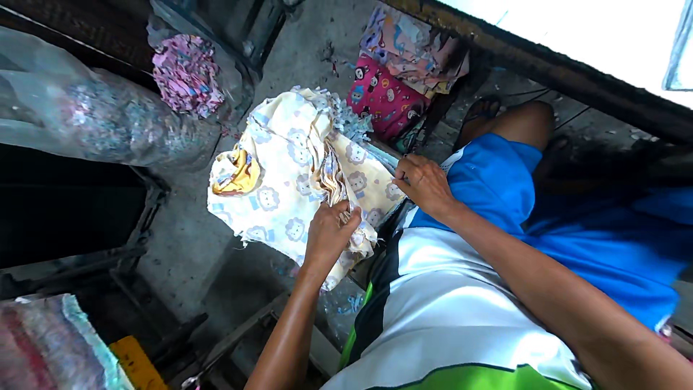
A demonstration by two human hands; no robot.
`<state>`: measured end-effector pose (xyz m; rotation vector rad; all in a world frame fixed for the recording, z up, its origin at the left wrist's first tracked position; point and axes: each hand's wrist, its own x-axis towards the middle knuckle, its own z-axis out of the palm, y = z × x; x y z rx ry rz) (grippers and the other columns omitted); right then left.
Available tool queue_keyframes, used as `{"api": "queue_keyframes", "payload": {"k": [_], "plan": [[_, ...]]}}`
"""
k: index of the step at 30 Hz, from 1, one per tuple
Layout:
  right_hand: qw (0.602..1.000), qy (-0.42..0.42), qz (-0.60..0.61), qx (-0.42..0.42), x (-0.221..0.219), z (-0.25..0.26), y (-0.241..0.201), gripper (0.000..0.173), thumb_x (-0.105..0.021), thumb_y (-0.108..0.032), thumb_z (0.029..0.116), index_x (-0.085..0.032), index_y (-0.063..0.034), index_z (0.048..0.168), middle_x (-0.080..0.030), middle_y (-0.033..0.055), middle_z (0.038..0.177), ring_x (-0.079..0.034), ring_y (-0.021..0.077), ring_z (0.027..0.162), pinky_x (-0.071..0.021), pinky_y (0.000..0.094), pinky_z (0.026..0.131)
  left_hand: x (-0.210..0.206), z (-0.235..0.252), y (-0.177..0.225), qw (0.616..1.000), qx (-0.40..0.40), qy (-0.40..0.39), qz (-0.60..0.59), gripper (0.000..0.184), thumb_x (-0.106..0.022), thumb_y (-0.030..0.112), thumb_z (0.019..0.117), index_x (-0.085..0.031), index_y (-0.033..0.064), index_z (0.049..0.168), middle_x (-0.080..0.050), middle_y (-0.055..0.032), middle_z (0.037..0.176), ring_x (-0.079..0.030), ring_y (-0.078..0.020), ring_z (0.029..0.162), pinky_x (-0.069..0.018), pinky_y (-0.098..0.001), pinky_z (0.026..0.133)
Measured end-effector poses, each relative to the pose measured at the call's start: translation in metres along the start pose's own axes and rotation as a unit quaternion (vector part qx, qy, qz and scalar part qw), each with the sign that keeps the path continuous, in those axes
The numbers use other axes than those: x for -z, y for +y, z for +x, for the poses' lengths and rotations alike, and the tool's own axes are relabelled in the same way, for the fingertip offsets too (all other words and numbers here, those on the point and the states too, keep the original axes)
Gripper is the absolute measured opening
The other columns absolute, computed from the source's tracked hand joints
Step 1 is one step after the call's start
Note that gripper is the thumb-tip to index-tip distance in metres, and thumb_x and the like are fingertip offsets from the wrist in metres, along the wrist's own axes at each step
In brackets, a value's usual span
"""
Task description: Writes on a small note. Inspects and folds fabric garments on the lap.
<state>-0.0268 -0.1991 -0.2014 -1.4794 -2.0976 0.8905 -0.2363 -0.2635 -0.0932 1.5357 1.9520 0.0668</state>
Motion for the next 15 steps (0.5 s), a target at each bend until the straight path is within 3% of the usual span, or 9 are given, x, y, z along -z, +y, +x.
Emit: {"api": "queue_keyframes", "payload": {"k": [3, 6, 8, 12, 15], "plan": [[1.000, 0.003, 0.005, -0.007, 0.004, -0.007, -0.003, 0.016, -0.067, -0.014, 0.0973, -0.067, 0.0020, 0.098, -0.070, 0.0200, 0.092, -0.069, 0.0388, 0.094, -0.0517, 0.0553, 0.085, -0.002, 0.001, 0.000, 1.000, -0.001, 0.002, -0.001, 0.031, -0.061, 0.035, 0.1024, -0.073, 0.0072, 0.107, -0.059, -0.0178, 0.099, -0.060, -0.0334, 0.092, -0.0484, -0.0534, 0.077], [0.997, -0.048, 0.049, -0.039, 0.009, -0.014, -0.005, 0.017, -0.068, -0.005, 0.0954, -0.068, 0.0032, 0.110, -0.069, 0.0220, 0.100, -0.067, 0.0406, 0.099, -0.0519, 0.0576, 0.090, -0.002, 0.001, -0.001, 1.000, 0.000, -0.002, -0.001, 0.032, -0.061, 0.036, 0.1026, -0.073, 0.0069, 0.109, -0.060, -0.0188, 0.101, -0.060, -0.0339, 0.094, -0.0487, -0.0545, 0.079], [0.995, -0.060, 0.075, -0.040, 0.012, -0.022, -0.011, 0.014, -0.069, -0.002, 0.0939, -0.071, 0.0024, 0.107, -0.067, 0.0212, 0.101, -0.066, 0.0387, 0.097, -0.0545, 0.0559, 0.087, -0.002, 0.001, 0.000, 1.000, 0.000, -0.003, 0.003, 0.032, -0.061, 0.036, 0.1027, -0.073, 0.0072, 0.108, -0.059, -0.0181, 0.100, -0.060, -0.0333, 0.093, -0.0486, -0.0536, 0.078], [0.979, -0.137, 0.147, -0.031, 0.022, -0.037, -0.039, 0.015, -0.066, -0.014, 0.0998, -0.071, -0.0004, 0.102, -0.070, 0.0157, 0.090, -0.070, 0.0297, 0.081, -0.0581, 0.0510, 0.077, -0.007, 0.002, -0.001, 1.000, -0.017, 0.002, -0.004, 0.034, -0.057, 0.036, 0.1048, -0.073, 0.0061, 0.107, -0.059, -0.0172, 0.095, -0.059, -0.0326, 0.089, -0.0477, -0.0527, 0.076], [0.957, -0.197, 0.210, 0.035, 0.024, -0.043, -0.067, 0.019, -0.063, -0.018, 0.1020, -0.070, 0.0001, 0.101, -0.070, 0.0123, 0.088, -0.068, 0.0219, 0.079, -0.0573, 0.0403, 0.077, -0.016, 0.002, -0.001, 0.999, -0.032, 0.025, -0.021, 0.039, -0.047, 0.034, 0.1084, -0.072, 0.0044, 0.104, -0.058, -0.0144, 0.085, -0.057, -0.0305, 0.082, -0.0441, -0.0510, 0.073]]}}
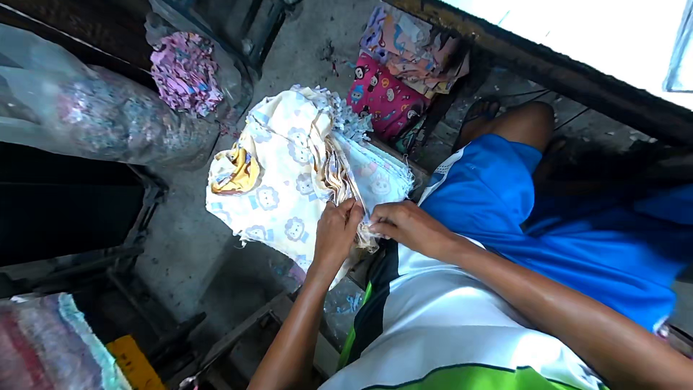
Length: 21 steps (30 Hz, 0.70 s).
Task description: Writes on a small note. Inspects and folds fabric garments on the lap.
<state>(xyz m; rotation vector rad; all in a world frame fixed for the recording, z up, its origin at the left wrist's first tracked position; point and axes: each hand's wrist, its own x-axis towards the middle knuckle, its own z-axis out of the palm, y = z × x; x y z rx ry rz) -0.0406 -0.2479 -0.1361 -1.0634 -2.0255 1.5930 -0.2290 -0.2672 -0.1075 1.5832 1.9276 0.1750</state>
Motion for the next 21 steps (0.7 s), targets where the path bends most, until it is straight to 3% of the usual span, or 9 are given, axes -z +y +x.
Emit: {"api": "queue_keyframes", "payload": {"k": [2, 4, 8, 11, 12, 14, 16, 19, 21], "plan": [[0.998, -0.004, -0.006, 0.059, -0.004, 0.003, -0.009, 0.019, -0.063, -0.016, 0.1017, -0.071, 0.0009, 0.098, -0.069, 0.0129, 0.092, -0.068, 0.0222, 0.084, -0.0556, 0.0390, 0.080, 0.000, -0.002, 0.003, 1.000, 0.018, 0.003, -0.002, 0.045, -0.044, 0.039, 0.1084, -0.073, 0.0040, 0.111, -0.060, -0.0162, 0.091, -0.060, -0.0310, 0.084, -0.0485, -0.0529, 0.076], [0.996, -0.006, -0.010, 0.086, -0.004, 0.006, -0.010, 0.020, -0.065, -0.019, 0.1005, -0.071, -0.0009, 0.096, -0.069, 0.0111, 0.090, -0.068, 0.0212, 0.083, -0.0551, 0.0397, 0.078, 0.001, -0.002, 0.001, 1.000, 0.021, 0.013, -0.015, 0.036, -0.057, 0.037, 0.1042, -0.072, 0.0055, 0.101, -0.060, -0.0145, 0.087, -0.059, -0.0289, 0.080, -0.0480, -0.0499, 0.071], [0.998, 0.033, 0.029, 0.035, -0.002, 0.008, -0.004, 0.033, -0.072, -0.032, 0.0963, -0.067, 0.0000, 0.089, -0.065, 0.0113, 0.084, -0.064, 0.0221, 0.078, -0.0539, 0.0421, 0.074, 0.006, -0.003, -0.002, 0.999, 0.020, 0.024, -0.041, 0.026, -0.067, 0.032, 0.0982, -0.073, 0.0060, 0.098, -0.061, -0.0161, 0.093, -0.061, -0.0307, 0.087, -0.0502, -0.0517, 0.075], [0.989, 0.066, 0.126, -0.044, 0.010, 0.015, 0.006, 0.037, -0.060, -0.032, 0.1044, -0.062, 0.0020, 0.117, -0.067, 0.0179, 0.109, -0.069, 0.0275, 0.095, -0.0575, 0.0468, 0.083, 0.005, -0.009, 0.001, 0.998, 0.008, 0.041, -0.035, 0.031, -0.061, 0.035, 0.1011, -0.075, 0.0070, 0.103, -0.063, -0.0158, 0.093, -0.062, -0.0308, 0.087, -0.0506, -0.0529, 0.075], [0.980, 0.049, 0.173, -0.088, 0.013, 0.018, 0.009, 0.045, -0.053, -0.040, 0.1068, -0.057, -0.0026, 0.132, -0.065, 0.0192, 0.121, -0.068, 0.0303, 0.104, -0.0570, 0.0507, 0.088, 0.002, -0.012, 0.002, 0.999, -0.006, 0.043, -0.026, 0.031, -0.060, 0.034, 0.1019, -0.074, 0.0069, 0.102, -0.064, -0.0160, 0.091, -0.062, -0.0315, 0.085, -0.0504, -0.0530, 0.074], [0.956, 0.004, 0.247, -0.157, 0.014, 0.026, 0.018, 0.061, -0.047, -0.056, 0.1047, -0.047, -0.0142, 0.149, -0.061, 0.0188, 0.136, -0.064, 0.0333, 0.118, -0.0520, 0.0566, 0.097, -0.006, -0.020, 0.008, 0.999, -0.039, 0.009, -0.006, 0.027, -0.058, 0.028, 0.1025, -0.073, 0.0088, 0.115, -0.066, -0.0194, 0.106, -0.066, -0.0319, 0.087, -0.0557, -0.0518, 0.076], [0.948, -0.031, 0.251, -0.192, 0.007, 0.035, 0.021, 0.068, -0.051, -0.060, 0.1010, -0.045, -0.0150, 0.151, -0.062, 0.0186, 0.133, -0.062, 0.0301, 0.116, -0.0499, 0.0525, 0.098, -0.020, -0.033, 0.015, 0.995, -0.088, -0.047, 0.011, 0.029, -0.055, 0.024, 0.1041, -0.072, 0.0113, 0.124, -0.063, -0.0193, 0.125, -0.070, -0.0270, 0.097, -0.0601, -0.0434, 0.083], [0.968, -0.028, 0.136, -0.212, -0.004, 0.044, 0.024, 0.074, -0.073, -0.045, 0.0939, -0.044, -0.0050, 0.149, -0.064, 0.0247, 0.127, -0.063, 0.0364, 0.117, -0.0495, 0.0567, 0.101, -0.038, -0.059, 0.022, 0.979, -0.176, -0.104, -0.015, 0.026, -0.054, 0.016, 0.1037, -0.075, 0.0109, 0.119, -0.067, -0.0124, 0.126, -0.067, -0.0226, 0.111, -0.0558, -0.0367, 0.094], [0.977, -0.018, 0.065, -0.203, -0.004, 0.044, 0.019, 0.060, -0.068, -0.036, 0.0991, -0.050, 0.0017, 0.142, -0.065, 0.0274, 0.122, -0.064, 0.0400, 0.115, -0.0482, 0.0593, 0.100, -0.046, -0.069, 0.015, 0.974, -0.195, -0.108, -0.043, 0.026, -0.054, 0.012, 0.1030, -0.075, 0.0118, 0.118, -0.068, -0.0099, 0.126, -0.066, -0.0212, 0.114, -0.0539, -0.0348, 0.097]]}}
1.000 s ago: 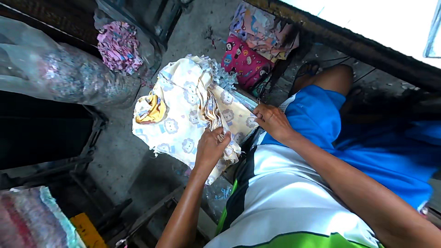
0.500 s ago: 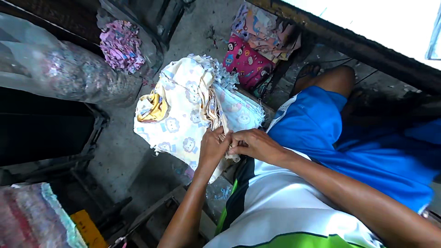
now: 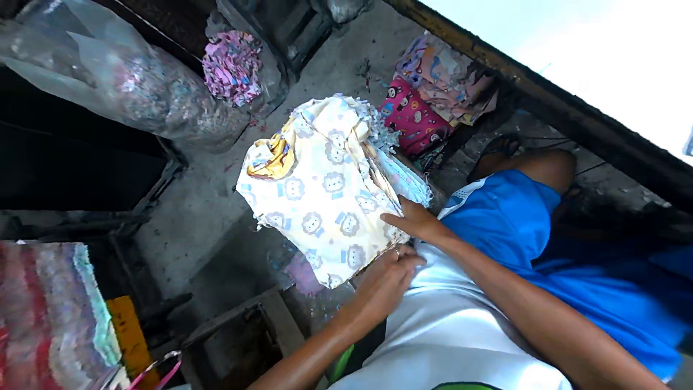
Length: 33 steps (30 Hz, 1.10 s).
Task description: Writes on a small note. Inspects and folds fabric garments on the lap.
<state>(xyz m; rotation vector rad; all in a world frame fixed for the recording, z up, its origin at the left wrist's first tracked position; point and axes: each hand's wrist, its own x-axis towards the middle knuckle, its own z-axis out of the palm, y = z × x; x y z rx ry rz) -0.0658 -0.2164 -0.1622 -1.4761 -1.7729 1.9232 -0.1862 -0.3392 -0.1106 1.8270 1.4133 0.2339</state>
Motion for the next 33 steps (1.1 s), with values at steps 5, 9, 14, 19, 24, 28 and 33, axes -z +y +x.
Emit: {"api": "queue_keyframes", "payload": {"k": [5, 9, 14, 19, 24, 28, 33], "plan": [[0.986, -0.040, 0.158, 0.047, -0.012, -0.027, -0.046, 0.042, -0.059, -0.034, 0.1048, -0.061, -0.0013, 0.131, -0.070, 0.0175, 0.114, -0.068, 0.0244, 0.105, -0.0545, 0.0463, 0.096, -0.019, -0.009, -0.030, 0.977, 0.087, 0.052, -0.187, 0.028, -0.049, 0.016, 0.1066, -0.072, 0.0042, 0.119, -0.071, -0.0073, 0.119, -0.064, -0.0090, 0.114, -0.0495, -0.0293, 0.103], [0.942, -0.091, 0.317, 0.065, -0.017, -0.059, -0.089, 0.034, -0.055, -0.030, 0.1067, -0.060, -0.0048, 0.129, -0.070, 0.0105, 0.105, -0.069, 0.0149, 0.093, -0.0581, 0.0336, 0.085, -0.008, -0.021, -0.013, 0.930, 0.284, 0.075, -0.222, 0.038, -0.046, 0.020, 0.1093, -0.061, -0.0093, 0.129, -0.066, -0.0237, 0.122, -0.062, -0.0269, 0.117, -0.0452, -0.0443, 0.105], [0.908, -0.099, 0.400, 0.074, -0.016, -0.096, -0.084, 0.026, -0.053, -0.020, 0.1071, -0.060, 0.0012, 0.122, -0.072, 0.0069, 0.100, -0.072, 0.0115, 0.092, -0.0610, 0.0297, 0.085, 0.023, -0.076, -0.016, 0.919, 0.390, -0.061, 0.008, 0.041, -0.048, 0.018, 0.1083, -0.057, -0.0117, 0.135, -0.056, -0.0331, 0.138, -0.051, -0.0423, 0.135, -0.0361, -0.0504, 0.115], [0.898, -0.087, 0.432, -0.016, -0.012, -0.113, -0.067, 0.027, -0.048, -0.021, 0.1088, -0.058, -0.0007, 0.124, -0.074, 0.0075, 0.101, -0.074, 0.0151, 0.091, -0.0628, 0.0324, 0.083, 0.038, -0.127, -0.041, 0.960, 0.277, -0.022, 0.017, 0.040, -0.061, 0.030, 0.1010, -0.069, -0.0026, 0.124, -0.070, -0.0201, 0.122, -0.066, -0.0260, 0.117, -0.0487, -0.0408, 0.105], [0.862, -0.049, 0.500, -0.070, -0.010, -0.070, -0.077, 0.036, -0.039, -0.029, 0.1118, -0.053, -0.0010, 0.131, -0.069, 0.0118, 0.108, -0.070, 0.0182, 0.096, -0.0601, 0.0342, 0.085, 0.062, -0.083, -0.077, 0.898, 0.018, 0.372, 0.234, 0.046, -0.054, 0.039, 0.1006, -0.072, -0.0012, 0.086, -0.073, -0.0221, 0.082, -0.074, -0.0360, 0.079, -0.0576, -0.0522, 0.070], [0.882, -0.108, 0.453, 0.077, 0.001, -0.015, -0.070, 0.055, -0.023, -0.041, 0.1128, -0.040, -0.0017, 0.148, -0.062, 0.0151, 0.135, -0.066, 0.0249, 0.119, -0.0547, 0.0408, 0.103, 0.128, -0.028, -0.093, 0.895, 0.075, 0.384, 0.216, 0.059, -0.052, 0.045, 0.1028, -0.057, -0.0008, 0.139, -0.049, -0.0326, 0.144, -0.046, -0.0515, 0.134, -0.0374, -0.0666, 0.108], [0.971, -0.019, 0.221, 0.090, 0.009, -0.004, -0.034, 0.031, -0.038, -0.019, 0.1110, -0.056, 0.0025, 0.125, -0.070, 0.0118, 0.106, -0.072, 0.0178, 0.090, -0.0595, 0.0357, 0.086, 0.149, 0.056, -0.166, 0.923, 0.150, 0.267, 0.232, 0.067, -0.035, 0.065, 0.1035, -0.049, 0.0218, 0.153, -0.043, -0.0155, 0.159, -0.031, -0.0431, 0.150, -0.0255, -0.0755, 0.112]]}}
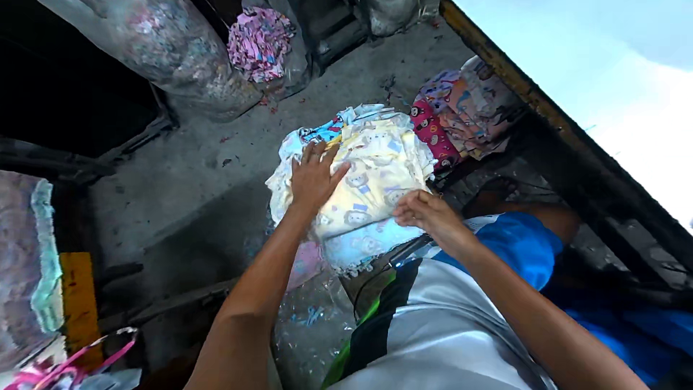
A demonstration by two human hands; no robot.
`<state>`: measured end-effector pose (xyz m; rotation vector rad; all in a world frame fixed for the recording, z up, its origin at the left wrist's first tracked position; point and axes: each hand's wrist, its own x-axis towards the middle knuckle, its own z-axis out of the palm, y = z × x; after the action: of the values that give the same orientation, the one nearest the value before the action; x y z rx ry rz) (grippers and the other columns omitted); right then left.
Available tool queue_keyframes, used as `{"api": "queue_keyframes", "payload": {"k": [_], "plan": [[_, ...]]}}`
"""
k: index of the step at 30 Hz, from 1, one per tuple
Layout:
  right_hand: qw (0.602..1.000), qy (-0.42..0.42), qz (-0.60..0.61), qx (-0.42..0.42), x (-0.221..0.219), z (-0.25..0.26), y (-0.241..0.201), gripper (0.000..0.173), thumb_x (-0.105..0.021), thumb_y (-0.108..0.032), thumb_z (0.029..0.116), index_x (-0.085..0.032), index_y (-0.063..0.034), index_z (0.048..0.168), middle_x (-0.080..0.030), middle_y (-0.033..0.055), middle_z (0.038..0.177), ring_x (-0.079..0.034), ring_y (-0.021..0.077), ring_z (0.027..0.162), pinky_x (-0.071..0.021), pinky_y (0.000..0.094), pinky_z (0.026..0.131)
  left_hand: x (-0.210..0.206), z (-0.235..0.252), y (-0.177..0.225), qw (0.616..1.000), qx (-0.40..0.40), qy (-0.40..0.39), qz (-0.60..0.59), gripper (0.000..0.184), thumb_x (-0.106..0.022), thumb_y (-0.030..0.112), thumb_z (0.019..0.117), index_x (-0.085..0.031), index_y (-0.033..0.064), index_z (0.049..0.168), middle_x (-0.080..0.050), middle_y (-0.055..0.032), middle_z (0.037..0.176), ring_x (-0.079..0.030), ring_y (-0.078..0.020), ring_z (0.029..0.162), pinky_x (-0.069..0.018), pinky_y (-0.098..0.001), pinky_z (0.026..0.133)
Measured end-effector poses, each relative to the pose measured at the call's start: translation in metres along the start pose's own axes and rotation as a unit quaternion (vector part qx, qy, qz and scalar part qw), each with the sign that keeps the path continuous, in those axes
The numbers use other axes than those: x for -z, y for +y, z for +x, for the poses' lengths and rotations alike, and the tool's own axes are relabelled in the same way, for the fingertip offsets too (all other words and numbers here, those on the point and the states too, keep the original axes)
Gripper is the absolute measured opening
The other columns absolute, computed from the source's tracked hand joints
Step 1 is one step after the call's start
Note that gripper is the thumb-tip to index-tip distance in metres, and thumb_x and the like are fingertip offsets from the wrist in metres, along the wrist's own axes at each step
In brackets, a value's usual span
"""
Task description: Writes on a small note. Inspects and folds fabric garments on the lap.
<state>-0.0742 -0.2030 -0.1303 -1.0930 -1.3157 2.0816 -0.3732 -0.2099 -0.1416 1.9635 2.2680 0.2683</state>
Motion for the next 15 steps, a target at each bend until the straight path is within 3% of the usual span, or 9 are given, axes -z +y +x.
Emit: {"api": "queue_keyframes", "payload": {"k": [2, 6, 10, 13, 15], "plan": [[0.994, 0.078, -0.070, -0.012, 0.009, -0.009, 0.022, 0.024, -0.055, -0.011, 0.1050, -0.054, 0.0053, 0.123, -0.065, 0.0140, 0.103, -0.069, 0.0167, 0.082, -0.0605, 0.0328, 0.078, -0.005, 0.019, -0.005, 1.000, -0.008, -0.010, 0.001, 0.064, -0.030, 0.061, 0.1064, -0.054, 0.0192, 0.149, -0.049, -0.0162, 0.154, -0.039, -0.0416, 0.147, -0.0286, -0.0722, 0.112], [0.965, 0.168, -0.198, 0.025, 0.023, -0.009, 0.048, 0.066, -0.077, -0.023, 0.0929, -0.042, 0.0043, 0.142, -0.055, 0.0224, 0.127, -0.069, 0.0214, 0.093, -0.0600, 0.0345, 0.079, -0.006, 0.019, -0.006, 0.999, -0.023, 0.025, -0.006, 0.062, -0.030, 0.055, 0.1084, -0.061, 0.0134, 0.141, -0.058, -0.0163, 0.145, -0.049, -0.0391, 0.140, -0.0290, -0.0672, 0.114], [0.963, 0.153, -0.219, 0.046, 0.012, 0.003, 0.038, 0.081, -0.082, -0.028, 0.0884, -0.036, -0.0021, 0.150, -0.054, 0.0238, 0.134, -0.070, 0.0255, 0.097, -0.0607, 0.0395, 0.081, -0.007, 0.008, -0.002, 0.999, -0.017, 0.043, -0.007, 0.060, -0.030, 0.054, 0.1087, -0.061, 0.0133, 0.141, -0.059, -0.0148, 0.144, -0.048, -0.0375, 0.140, -0.0276, -0.0655, 0.115], [0.966, 0.122, -0.229, -0.006, 0.007, 0.020, 0.024, 0.094, -0.083, -0.035, 0.0875, -0.028, -0.0049, 0.157, -0.050, 0.0281, 0.144, -0.067, 0.0351, 0.111, -0.0570, 0.0494, 0.093, -0.006, 0.006, -0.001, 0.999, -0.016, 0.051, -0.007, 0.060, -0.031, 0.053, 0.1086, -0.061, 0.0130, 0.141, -0.059, -0.0150, 0.144, -0.048, -0.0381, 0.140, -0.0277, -0.0653, 0.115], [0.971, 0.104, -0.211, -0.042, 0.012, 0.033, 0.021, 0.102, -0.084, -0.041, 0.0843, -0.025, -0.0061, 0.160, -0.049, 0.0279, 0.145, -0.064, 0.0371, 0.116, -0.0561, 0.0516, 0.096, -0.005, 0.005, -0.001, 0.999, -0.013, 0.050, -0.004, 0.061, -0.030, 0.054, 0.1084, -0.061, 0.0136, 0.142, -0.058, -0.0145, 0.145, -0.047, -0.0375, 0.141, -0.0261, -0.0660, 0.116]]}}
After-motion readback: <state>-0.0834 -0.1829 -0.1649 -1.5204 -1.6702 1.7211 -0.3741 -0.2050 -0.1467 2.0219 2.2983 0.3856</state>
